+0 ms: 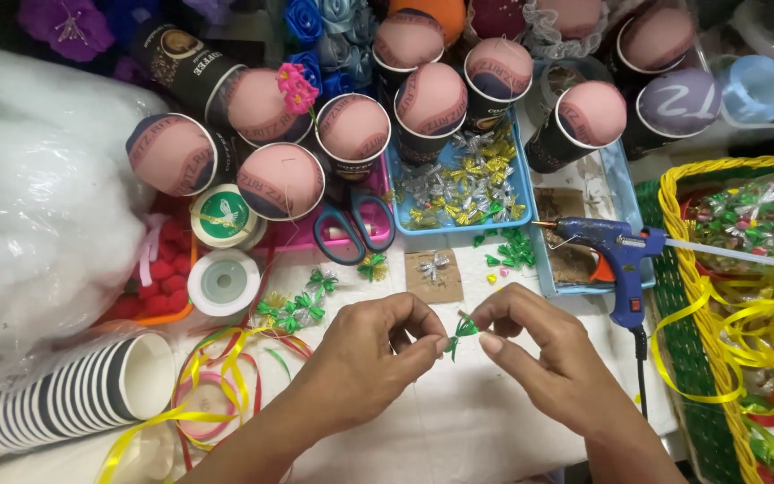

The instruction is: Applying hot glue to small decorative bows and attaching them to a cardboard surface.

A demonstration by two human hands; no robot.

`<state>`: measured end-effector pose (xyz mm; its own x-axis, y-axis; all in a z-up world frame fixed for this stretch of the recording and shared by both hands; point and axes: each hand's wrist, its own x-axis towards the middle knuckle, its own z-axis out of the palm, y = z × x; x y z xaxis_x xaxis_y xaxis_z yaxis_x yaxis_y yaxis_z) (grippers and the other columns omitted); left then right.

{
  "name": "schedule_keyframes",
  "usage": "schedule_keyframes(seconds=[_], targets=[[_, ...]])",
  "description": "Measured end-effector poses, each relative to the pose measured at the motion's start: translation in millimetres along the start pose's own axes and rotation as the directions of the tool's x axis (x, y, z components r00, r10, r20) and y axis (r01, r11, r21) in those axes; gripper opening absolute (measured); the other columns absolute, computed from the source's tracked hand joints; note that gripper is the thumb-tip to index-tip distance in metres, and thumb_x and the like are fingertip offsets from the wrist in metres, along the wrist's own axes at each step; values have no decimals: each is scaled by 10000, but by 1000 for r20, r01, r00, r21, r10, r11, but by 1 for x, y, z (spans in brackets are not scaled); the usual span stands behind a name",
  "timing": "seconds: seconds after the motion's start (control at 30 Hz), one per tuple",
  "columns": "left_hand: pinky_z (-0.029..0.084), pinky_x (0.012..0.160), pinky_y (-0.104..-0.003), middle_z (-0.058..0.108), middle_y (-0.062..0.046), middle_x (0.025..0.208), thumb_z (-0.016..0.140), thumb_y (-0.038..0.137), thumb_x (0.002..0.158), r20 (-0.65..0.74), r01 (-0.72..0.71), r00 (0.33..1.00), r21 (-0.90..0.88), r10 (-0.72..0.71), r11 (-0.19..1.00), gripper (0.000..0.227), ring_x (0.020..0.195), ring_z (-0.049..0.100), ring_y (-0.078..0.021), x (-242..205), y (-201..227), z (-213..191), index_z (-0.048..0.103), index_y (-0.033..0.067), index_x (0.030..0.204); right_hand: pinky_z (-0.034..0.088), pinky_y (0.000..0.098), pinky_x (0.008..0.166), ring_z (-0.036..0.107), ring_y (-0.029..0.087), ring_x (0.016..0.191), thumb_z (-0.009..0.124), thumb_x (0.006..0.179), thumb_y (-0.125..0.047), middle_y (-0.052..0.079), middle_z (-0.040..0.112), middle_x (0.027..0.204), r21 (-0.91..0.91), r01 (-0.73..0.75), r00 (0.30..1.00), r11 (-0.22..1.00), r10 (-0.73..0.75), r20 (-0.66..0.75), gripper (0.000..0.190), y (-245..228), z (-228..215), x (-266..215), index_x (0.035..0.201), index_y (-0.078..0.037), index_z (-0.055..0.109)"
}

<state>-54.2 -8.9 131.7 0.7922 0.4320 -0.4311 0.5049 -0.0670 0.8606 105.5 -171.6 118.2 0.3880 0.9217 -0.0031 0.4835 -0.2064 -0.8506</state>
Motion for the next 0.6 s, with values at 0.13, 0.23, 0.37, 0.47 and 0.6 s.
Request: schedule_keyframes(seconds=[0.13,0.23,0.37,0.47,0.6], targets=[[499,640,-258,741,94,760,706,229,842,-39,-71,997,17,72,997,68,644,598,-68,0,-6,2,753,180,847,472,309,775,597,163,741,646,936,-213,31,672,901,21,117,993,993,-117,2,146,-2,8,13,974,-77,682],[504,640,-259,740,102,768,715,252,857,-52,-85,995,16,86,996,71,635,591,-74,1,-4,0,746,190,843,453,328,780,555,180,717,618,960,-137,32,612,819,31,273,961,962,-271,-48,126,-5,15,17,858,-79,573],[490,591,-241,763,43,810,642,344,933,20,23,1000,-122,-21,992,223,574,567,-95,4,0,-8,772,163,952,457,347,677,581,243,699,574,927,-46,109,612,829,-297,513,778,806,-582,-236,45,3,20,13,951,-30,608],[466,531,-224,772,-12,776,591,357,988,149,52,989,-230,-18,972,316,505,573,-100,7,-5,-5,778,109,931,457,381,692,582,241,686,526,946,-78,96,614,854,-558,594,604,579,-780,-166,101,19,21,11,945,-54,624],[449,538,-232,751,2,755,625,303,990,169,44,986,-259,0,965,261,506,546,-94,8,-6,-1,731,105,858,484,369,720,597,203,688,578,931,-77,64,623,859,-675,611,494,414,-866,-83,105,33,27,8,939,-106,679]])
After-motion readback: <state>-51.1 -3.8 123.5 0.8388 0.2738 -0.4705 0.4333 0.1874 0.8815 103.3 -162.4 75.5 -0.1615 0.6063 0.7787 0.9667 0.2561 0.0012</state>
